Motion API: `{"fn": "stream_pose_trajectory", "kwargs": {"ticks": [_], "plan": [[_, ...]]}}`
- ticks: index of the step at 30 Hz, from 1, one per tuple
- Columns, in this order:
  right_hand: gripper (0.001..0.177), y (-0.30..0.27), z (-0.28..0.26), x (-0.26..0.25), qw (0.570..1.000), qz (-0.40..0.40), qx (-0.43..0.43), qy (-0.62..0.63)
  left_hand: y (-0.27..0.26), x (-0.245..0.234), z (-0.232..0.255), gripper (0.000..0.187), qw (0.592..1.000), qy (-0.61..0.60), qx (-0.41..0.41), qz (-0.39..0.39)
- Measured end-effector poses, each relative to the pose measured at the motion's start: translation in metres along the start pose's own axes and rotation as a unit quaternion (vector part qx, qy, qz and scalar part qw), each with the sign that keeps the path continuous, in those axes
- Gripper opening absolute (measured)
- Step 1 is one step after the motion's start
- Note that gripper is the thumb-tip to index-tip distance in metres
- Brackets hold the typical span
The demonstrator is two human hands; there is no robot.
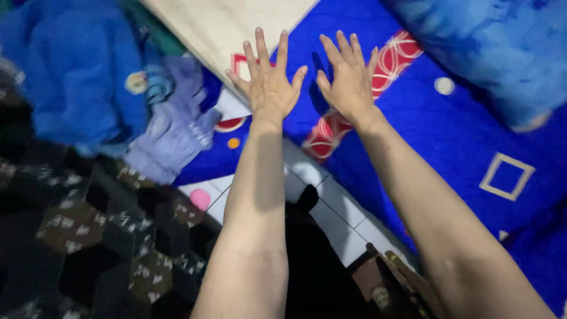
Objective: Tidying a bed by brushing it with a hand broom, folding several blankets, and arranging pillows.
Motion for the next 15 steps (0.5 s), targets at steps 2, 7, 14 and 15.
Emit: {"fn": "stream_pose_trajectory", "kwargs": {"ticks": [2,7,14,15], "plan": [[0.071,0.001,-0.043,0.027,0.999,-0.015,-0.030,0.004,-0.015,-0.010,-0.053,0.081,1.000,-0.005,-0.030,0.005],[0.070,0.001,-0.143,0.101,0.991,-0.051,-0.121,0.024,-0.051,-0.019,-0.183,0.081,0.995,-0.007,-0.103,0.019],[0.070,0.008,-0.243,0.200,0.982,-0.110,-0.146,0.053,-0.075,-0.021,-0.340,0.083,0.987,0.003,-0.161,-0.001],[0.070,0.013,-0.254,0.213,0.982,-0.114,-0.142,0.045,-0.072,-0.025,-0.359,0.083,0.987,0.004,-0.161,0.001]]}}
Point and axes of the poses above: each hand's wrist, its own y-axis towards the middle knuckle, its own x-axis out of the palm, z = x × y, the point moved 9 cm from there along y, towards the middle knuckle, and after that the axes turned 3 degrees about y, right-handed, at the moved point
